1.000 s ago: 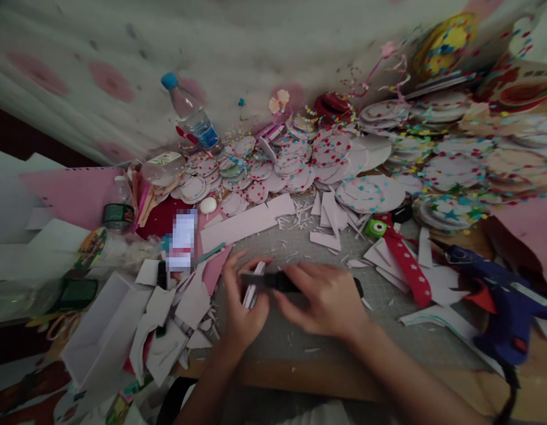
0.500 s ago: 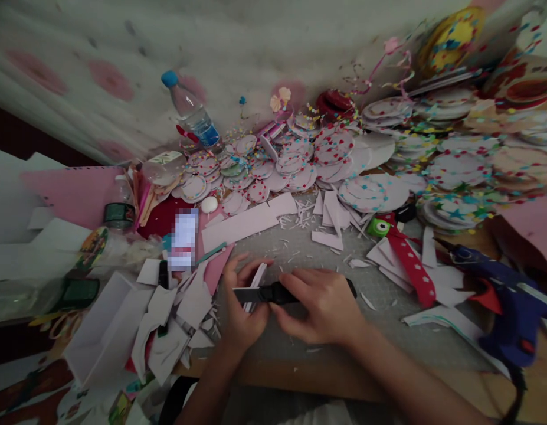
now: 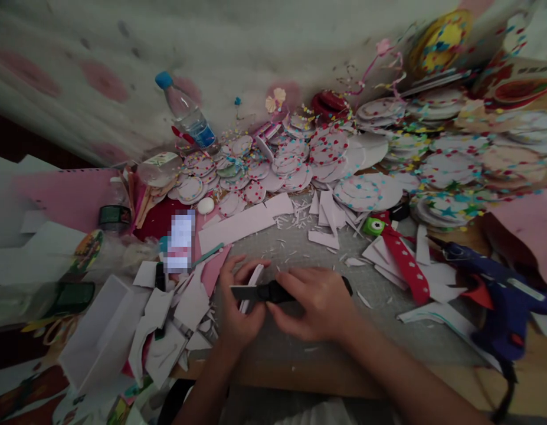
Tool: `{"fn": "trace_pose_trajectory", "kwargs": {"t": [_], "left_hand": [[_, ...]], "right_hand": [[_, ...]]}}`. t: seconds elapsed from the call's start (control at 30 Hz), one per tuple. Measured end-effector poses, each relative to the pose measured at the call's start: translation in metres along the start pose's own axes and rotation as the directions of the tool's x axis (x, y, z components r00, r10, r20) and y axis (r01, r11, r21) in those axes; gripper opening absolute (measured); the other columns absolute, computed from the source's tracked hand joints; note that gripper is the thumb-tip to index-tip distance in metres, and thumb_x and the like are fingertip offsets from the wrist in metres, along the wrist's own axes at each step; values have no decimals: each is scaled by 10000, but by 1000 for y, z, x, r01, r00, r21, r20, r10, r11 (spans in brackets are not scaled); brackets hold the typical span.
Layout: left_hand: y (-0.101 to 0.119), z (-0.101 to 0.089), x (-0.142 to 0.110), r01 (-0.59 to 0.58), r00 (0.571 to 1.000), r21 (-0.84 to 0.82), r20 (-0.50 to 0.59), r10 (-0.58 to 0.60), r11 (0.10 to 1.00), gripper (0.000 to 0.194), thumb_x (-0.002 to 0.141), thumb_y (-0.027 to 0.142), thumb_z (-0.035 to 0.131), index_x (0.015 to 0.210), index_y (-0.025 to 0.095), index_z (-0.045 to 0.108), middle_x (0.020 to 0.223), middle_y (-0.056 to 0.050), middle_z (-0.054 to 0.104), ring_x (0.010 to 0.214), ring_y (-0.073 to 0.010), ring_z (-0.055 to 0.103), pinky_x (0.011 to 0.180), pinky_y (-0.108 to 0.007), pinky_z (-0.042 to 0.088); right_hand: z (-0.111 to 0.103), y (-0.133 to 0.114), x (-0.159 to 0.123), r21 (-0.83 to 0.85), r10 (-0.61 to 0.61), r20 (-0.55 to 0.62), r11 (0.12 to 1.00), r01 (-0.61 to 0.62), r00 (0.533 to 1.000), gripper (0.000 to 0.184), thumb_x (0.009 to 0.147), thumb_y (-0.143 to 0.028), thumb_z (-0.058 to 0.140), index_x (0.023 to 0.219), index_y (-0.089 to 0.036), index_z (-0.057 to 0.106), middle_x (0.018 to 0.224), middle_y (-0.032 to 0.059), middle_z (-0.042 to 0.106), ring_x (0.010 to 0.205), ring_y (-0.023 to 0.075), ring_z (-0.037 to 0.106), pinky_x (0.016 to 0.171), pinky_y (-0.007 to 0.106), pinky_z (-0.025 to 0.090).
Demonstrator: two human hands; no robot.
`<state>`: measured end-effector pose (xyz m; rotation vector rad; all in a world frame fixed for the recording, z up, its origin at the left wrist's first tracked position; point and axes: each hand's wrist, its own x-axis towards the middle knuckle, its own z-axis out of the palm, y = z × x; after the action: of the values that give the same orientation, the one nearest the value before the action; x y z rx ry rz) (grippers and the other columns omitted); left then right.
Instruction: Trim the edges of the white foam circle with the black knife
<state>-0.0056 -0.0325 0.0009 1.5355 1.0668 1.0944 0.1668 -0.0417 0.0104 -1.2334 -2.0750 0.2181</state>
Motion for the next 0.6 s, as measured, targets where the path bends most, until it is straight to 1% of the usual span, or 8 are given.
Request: {"fn": "trace_pose_trajectory", "kwargs": {"t": [0.07, 0.17, 0.33, 0.4, 0.47, 0.6], "left_hand": [[0, 0, 0, 14, 1000, -18, -3, -14, 1000, 723, 621, 55, 581, 1264, 236, 303, 1188, -105, 595, 1118, -259, 574, 996, -461, 419], [1, 0, 1, 31, 1000, -16, 0, -31, 999, 734, 607, 53, 585, 1260, 235, 304, 1188, -107, 595, 1115, -263, 574, 987, -460, 423], [2, -2, 2, 8, 1000, 7, -18, -8, 1000, 710, 635, 26, 554, 1266, 231, 303, 1166, -97, 612, 1075, -233, 589, 976, -417, 422], [2, -1, 2, 17, 1000, 17, -26, -17, 1000, 680, 665, 19, 539, 1266, 237, 308, 1152, -85, 622, 1067, -220, 593, 980, -404, 419], [1, -1, -1, 34, 999, 14, -32, -33, 999, 667, 690, 17, 528, 1277, 245, 306, 1161, -81, 618, 1075, -213, 593, 969, -388, 432], [2, -3, -4, 53, 998, 16, -16, -52, 998, 680, 695, 24, 550, 1295, 252, 323, 1230, -85, 604, 1145, -226, 568, 998, -392, 414]], "right_hand": [[1, -4, 0, 20, -28, 18, 999, 28, 999, 214, 845, -332, 503, 873, -155, 619, 653, 49, 675, 517, 170, 624, 487, 273, 433], [2, -5, -1, 19, -32, 17, 999, 31, 999, 209, 842, -327, 505, 883, -154, 616, 671, 54, 682, 525, 173, 629, 489, 276, 429], [2, 2, -4, 2, -4, 18, 1000, 4, 1000, 210, 849, -335, 511, 899, -165, 623, 696, 51, 694, 538, 162, 632, 507, 267, 423], [2, 6, -5, -29, 38, 18, 999, -37, 999, 220, 858, -341, 517, 903, -162, 636, 710, 57, 701, 549, 166, 643, 511, 267, 423], [0, 11, -4, -98, 97, 2, 990, -96, 995, 239, 866, -362, 522, 885, -160, 648, 700, 60, 706, 543, 176, 650, 498, 267, 415], [-5, 19, -1, -211, 192, -99, 955, -209, 976, 292, 878, -412, 501, 866, -160, 649, 642, 52, 700, 507, 182, 649, 460, 252, 388]]}}
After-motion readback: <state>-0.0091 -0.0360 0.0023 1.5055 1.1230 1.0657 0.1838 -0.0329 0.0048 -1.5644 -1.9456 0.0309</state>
